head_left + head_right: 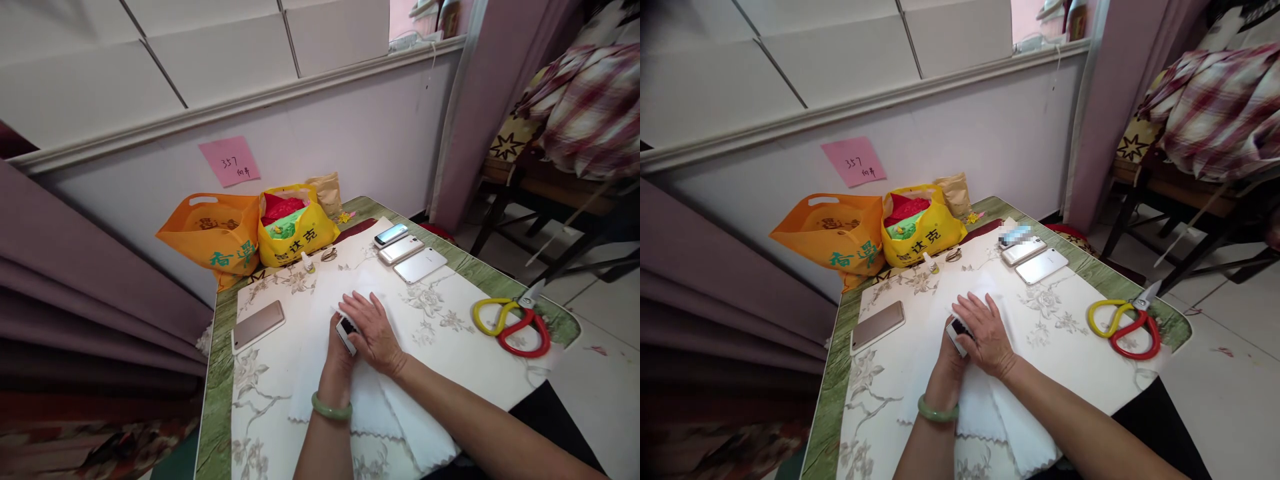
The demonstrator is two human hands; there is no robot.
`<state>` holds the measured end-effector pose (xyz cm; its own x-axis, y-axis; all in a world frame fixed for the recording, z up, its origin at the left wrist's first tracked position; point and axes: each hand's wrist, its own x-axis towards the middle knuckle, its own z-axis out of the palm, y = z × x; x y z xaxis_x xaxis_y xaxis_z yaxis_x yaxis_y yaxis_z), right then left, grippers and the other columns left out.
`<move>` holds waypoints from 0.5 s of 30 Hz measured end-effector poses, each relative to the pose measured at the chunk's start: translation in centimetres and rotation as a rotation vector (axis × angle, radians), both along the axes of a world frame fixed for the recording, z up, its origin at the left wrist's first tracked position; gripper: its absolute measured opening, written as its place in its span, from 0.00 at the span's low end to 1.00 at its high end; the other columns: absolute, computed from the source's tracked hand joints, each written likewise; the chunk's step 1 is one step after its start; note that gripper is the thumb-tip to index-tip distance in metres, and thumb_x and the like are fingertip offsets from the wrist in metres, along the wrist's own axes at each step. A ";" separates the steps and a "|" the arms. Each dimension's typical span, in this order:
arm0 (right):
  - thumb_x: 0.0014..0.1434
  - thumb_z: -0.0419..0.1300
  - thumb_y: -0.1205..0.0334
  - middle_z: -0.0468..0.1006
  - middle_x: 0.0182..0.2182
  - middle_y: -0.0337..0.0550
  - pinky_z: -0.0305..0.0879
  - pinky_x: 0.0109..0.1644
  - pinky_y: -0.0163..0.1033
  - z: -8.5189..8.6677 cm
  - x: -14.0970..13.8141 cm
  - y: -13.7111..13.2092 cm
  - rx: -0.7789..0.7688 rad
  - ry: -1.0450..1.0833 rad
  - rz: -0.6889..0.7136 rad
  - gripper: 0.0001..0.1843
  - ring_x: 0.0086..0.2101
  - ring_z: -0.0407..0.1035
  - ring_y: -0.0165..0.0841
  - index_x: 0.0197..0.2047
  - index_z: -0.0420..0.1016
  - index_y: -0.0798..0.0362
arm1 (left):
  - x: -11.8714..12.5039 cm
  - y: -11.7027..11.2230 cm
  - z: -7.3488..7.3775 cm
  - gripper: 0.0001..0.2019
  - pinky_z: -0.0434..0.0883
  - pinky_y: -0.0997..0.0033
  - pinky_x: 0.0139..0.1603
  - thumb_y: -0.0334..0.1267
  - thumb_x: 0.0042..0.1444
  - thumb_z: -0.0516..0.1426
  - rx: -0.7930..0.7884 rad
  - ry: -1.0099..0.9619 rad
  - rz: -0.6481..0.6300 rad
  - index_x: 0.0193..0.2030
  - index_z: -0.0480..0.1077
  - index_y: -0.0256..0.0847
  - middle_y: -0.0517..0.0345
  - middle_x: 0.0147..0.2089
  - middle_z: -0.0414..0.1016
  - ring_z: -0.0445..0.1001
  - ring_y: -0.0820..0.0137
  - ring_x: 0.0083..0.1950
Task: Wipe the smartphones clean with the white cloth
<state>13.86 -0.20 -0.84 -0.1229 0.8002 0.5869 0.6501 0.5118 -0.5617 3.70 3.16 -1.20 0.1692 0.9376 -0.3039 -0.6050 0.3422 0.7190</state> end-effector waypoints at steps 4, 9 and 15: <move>0.71 0.39 0.49 0.62 0.66 0.45 0.50 0.68 0.59 -0.5 0.3 0.7 -0.161 0.267 -0.225 0.27 0.65 0.54 0.41 0.67 0.61 0.47 | -0.2 0.1 0.2 0.06 0.70 0.72 0.36 0.37 0.49 0.63 -0.045 -0.125 -0.095 0.29 0.73 0.36 0.60 0.26 0.73 0.71 0.72 0.29; 0.71 0.41 0.48 0.66 0.63 0.44 0.54 0.67 0.56 -0.9 0.7 1.0 -0.194 0.372 -0.186 0.27 0.63 0.58 0.40 0.67 0.60 0.47 | -1.0 0.0 0.4 0.10 0.71 0.63 0.54 0.38 0.60 0.54 -0.069 -0.307 -0.055 0.36 0.77 0.39 0.53 0.39 0.80 0.77 0.67 0.44; 0.71 0.39 0.48 0.62 0.66 0.46 0.53 0.67 0.57 -1.2 0.7 0.8 -0.171 0.223 -0.111 0.28 0.65 0.55 0.40 0.70 0.56 0.47 | -2.6 1.0 -1.1 0.16 0.66 0.60 0.63 0.41 0.65 0.47 -0.007 -0.286 0.085 0.43 0.76 0.47 0.58 0.49 0.80 0.74 0.68 0.55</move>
<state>14.54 0.58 -2.00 0.0879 0.8912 0.4449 0.5480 0.3297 -0.7687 1.09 4.17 -2.32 0.1694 0.9502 -0.2617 -0.8094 0.2856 0.5131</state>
